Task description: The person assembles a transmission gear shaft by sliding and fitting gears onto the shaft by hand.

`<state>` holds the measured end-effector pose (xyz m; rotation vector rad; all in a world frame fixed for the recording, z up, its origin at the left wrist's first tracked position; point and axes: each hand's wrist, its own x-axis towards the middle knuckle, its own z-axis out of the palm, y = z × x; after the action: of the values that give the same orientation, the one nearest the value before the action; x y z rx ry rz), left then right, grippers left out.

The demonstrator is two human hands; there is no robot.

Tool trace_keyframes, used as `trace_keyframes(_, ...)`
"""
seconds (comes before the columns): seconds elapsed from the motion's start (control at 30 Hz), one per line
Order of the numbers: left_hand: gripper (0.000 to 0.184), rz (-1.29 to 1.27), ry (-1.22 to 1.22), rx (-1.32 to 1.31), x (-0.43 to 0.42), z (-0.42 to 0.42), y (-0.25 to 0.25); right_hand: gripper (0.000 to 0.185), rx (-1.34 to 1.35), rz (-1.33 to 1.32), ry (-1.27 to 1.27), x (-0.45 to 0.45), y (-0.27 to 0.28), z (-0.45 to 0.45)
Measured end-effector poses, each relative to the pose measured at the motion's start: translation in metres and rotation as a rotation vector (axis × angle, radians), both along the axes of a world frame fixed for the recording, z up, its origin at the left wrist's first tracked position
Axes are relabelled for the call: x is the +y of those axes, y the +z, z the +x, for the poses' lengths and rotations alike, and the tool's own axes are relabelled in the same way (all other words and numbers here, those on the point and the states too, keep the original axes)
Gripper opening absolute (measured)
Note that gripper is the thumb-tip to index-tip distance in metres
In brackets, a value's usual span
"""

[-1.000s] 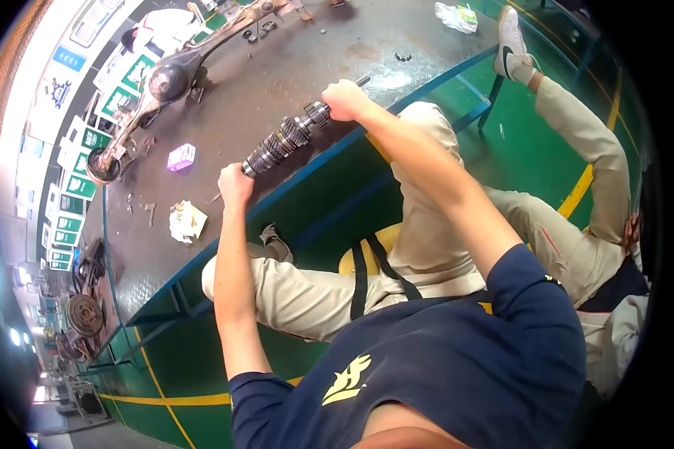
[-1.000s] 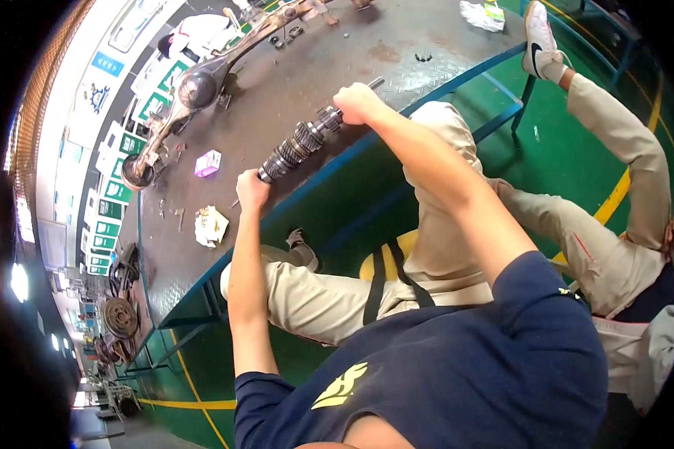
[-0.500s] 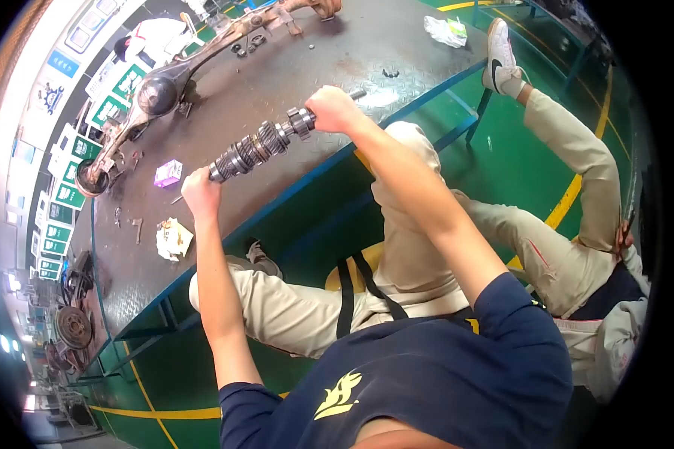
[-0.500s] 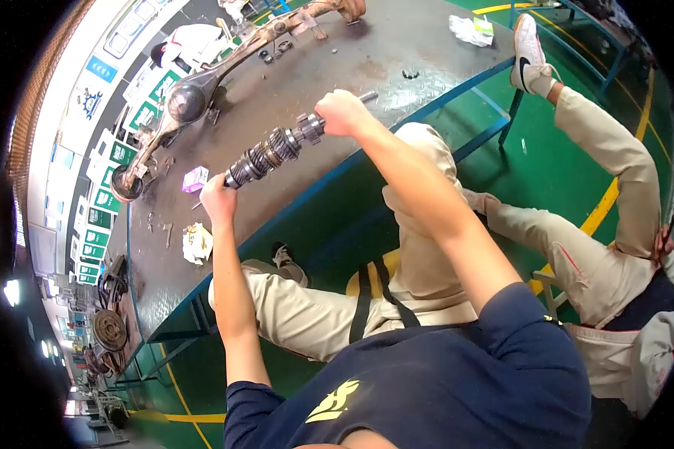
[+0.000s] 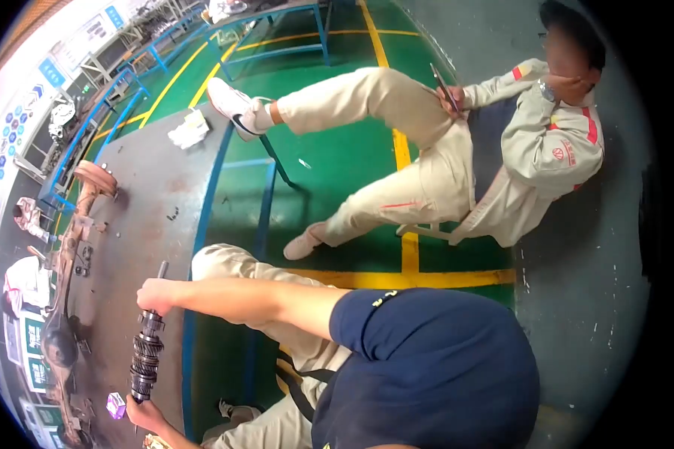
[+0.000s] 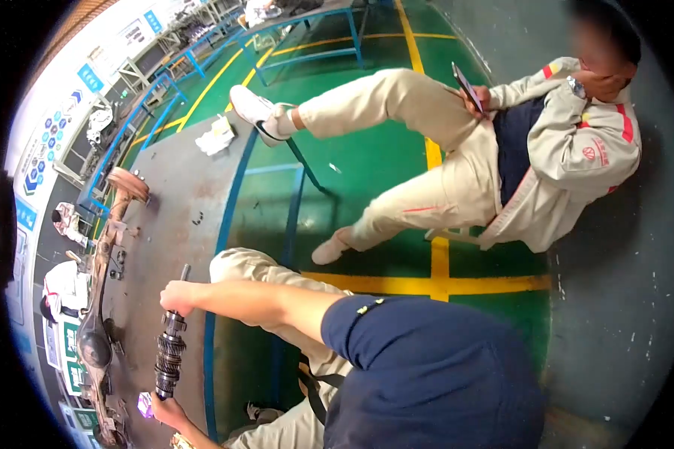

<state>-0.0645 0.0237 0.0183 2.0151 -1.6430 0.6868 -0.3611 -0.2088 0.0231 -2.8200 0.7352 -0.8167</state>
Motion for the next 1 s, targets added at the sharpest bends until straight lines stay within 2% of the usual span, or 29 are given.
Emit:
trace_keyframes(0.1,0.02,-0.065,-0.117,-0.138,0.006,0.008,-0.005,0.017,-0.005,0.012,0.027,0.002,0.001,0.0)
trace_keyframes(0.17,0.011,-0.104,0.032,-0.02,0.006,-0.017,-0.011,0.017,0.03,-0.021,-0.004,-0.002,-0.006,0.006)
trace_keyframes(0.2,0.011,-0.055,0.053,0.064,0.009,-0.043,0.002,0.017,0.026,-0.031,-0.003,-0.006,-0.008,0.009)
trace_keyframes(0.27,0.023,0.056,0.105,0.034,0.006,-0.016,-0.011,0.014,0.001,-0.042,0.021,-0.01,-0.013,0.015)
trace_keyframes(0.33,0.025,0.003,0.049,0.061,0.001,-0.006,-0.017,0.013,-0.004,-0.013,-0.009,-0.002,-0.004,0.008)
trace_keyframes(0.37,0.027,-0.007,0.087,-0.024,0.002,0.002,-0.016,0.013,-0.031,-0.038,-0.019,-0.001,-0.005,0.006)
trace_keyframes(0.4,0.025,-0.02,0.097,0.002,0.005,-0.026,0.003,0.014,-0.039,-0.045,-0.021,0.001,-0.004,0.006)
trace_keyframes(0.47,0.02,-0.144,0.038,-0.016,0.0,-0.023,0.002,0.015,-0.016,-0.015,-0.062,0.002,-0.003,0.006)
trace_keyframes(0.53,0.018,-0.099,0.017,0.032,-0.005,-0.026,-0.016,0.015,-0.036,-0.008,-0.061,0.002,-0.013,0.006)
trace_keyframes(0.7,0.015,-0.004,-0.003,-0.012,-0.002,-0.025,-0.016,0.017,0.056,0.003,-0.044,0.004,-0.009,-0.007)
trace_keyframes(0.87,0.022,-0.021,0.033,0.057,-0.003,-0.051,-0.001,0.015,0.032,0.036,-0.023,0.003,-0.002,-0.019)
trace_keyframes(0.9,0.033,-0.14,-0.041,-0.003,-0.013,-0.034,-0.02,0.013,-0.005,0.016,-0.014,-0.001,-0.003,-0.017)
trace_keyframes(0.93,0.038,-0.014,0.05,0.094,-0.016,-0.01,-0.042,0.012,-0.007,0.016,0.015,-0.007,-0.014,-0.02)
trace_keyframes(0.97,0.045,0.098,0.093,0.253,-0.013,-0.043,-0.016,0.012,-0.299,-0.04,0.15,-0.016,-0.037,-0.028)
trace_keyframes(1.0,0.048,0.123,0.146,0.359,-0.011,-0.07,0.003,0.017,-0.245,-0.012,0.137,-0.019,-0.036,-0.029)
